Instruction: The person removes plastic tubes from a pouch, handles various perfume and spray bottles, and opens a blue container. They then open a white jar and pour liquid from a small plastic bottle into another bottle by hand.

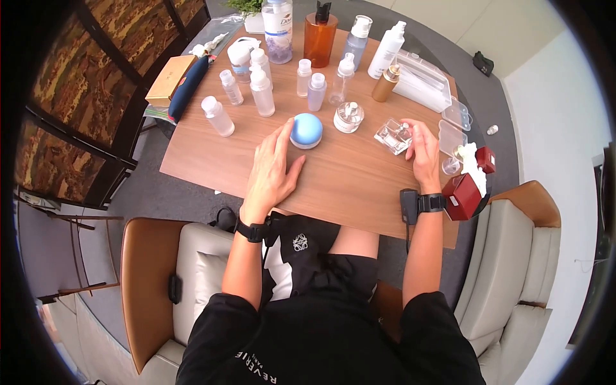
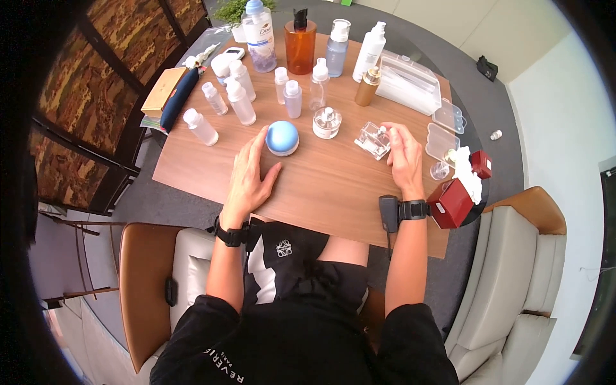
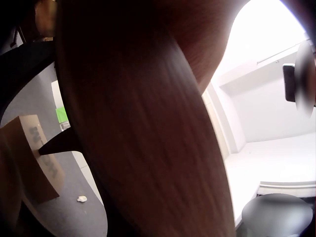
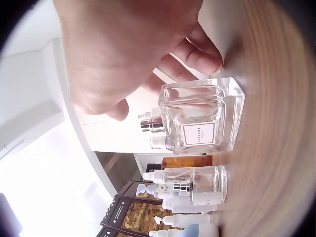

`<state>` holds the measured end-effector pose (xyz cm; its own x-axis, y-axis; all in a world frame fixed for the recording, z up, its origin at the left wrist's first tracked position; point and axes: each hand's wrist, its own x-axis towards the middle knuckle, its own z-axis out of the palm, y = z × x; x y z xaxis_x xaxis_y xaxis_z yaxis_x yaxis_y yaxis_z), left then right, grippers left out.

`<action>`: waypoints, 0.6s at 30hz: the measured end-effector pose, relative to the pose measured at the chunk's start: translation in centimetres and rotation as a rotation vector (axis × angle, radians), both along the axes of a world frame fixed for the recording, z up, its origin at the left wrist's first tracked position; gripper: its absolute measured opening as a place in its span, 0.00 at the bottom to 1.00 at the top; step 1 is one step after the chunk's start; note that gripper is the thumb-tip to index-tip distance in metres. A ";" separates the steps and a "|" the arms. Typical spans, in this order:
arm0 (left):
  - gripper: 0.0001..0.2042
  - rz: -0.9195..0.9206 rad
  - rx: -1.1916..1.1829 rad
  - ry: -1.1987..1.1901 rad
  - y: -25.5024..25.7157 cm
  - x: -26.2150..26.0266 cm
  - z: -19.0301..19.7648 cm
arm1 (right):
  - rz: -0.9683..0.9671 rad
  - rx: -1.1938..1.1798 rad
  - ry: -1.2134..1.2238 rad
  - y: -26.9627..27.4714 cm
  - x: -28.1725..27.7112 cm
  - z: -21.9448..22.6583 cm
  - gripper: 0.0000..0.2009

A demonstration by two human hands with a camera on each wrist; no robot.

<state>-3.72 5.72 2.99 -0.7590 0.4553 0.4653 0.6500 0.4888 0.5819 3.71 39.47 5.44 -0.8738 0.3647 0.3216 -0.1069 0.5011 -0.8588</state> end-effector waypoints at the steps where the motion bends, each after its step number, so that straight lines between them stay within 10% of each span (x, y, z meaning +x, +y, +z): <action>1: 0.41 0.000 -0.003 -0.012 0.1 0.0 0.0 | -0.002 0.000 0.001 0.2 0.2 -0.3 0.22; 18: 0.40 0.003 -0.016 0.012 0.1 0.1 0.1 | -0.160 -0.202 0.162 1.8 -0.7 -1.8 0.25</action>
<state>-3.66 5.77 3.07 -0.7549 0.4609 0.4666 0.6553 0.5001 0.5661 2.99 41.24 3.69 -0.7434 0.5644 0.3589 -0.1839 0.3435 -0.9210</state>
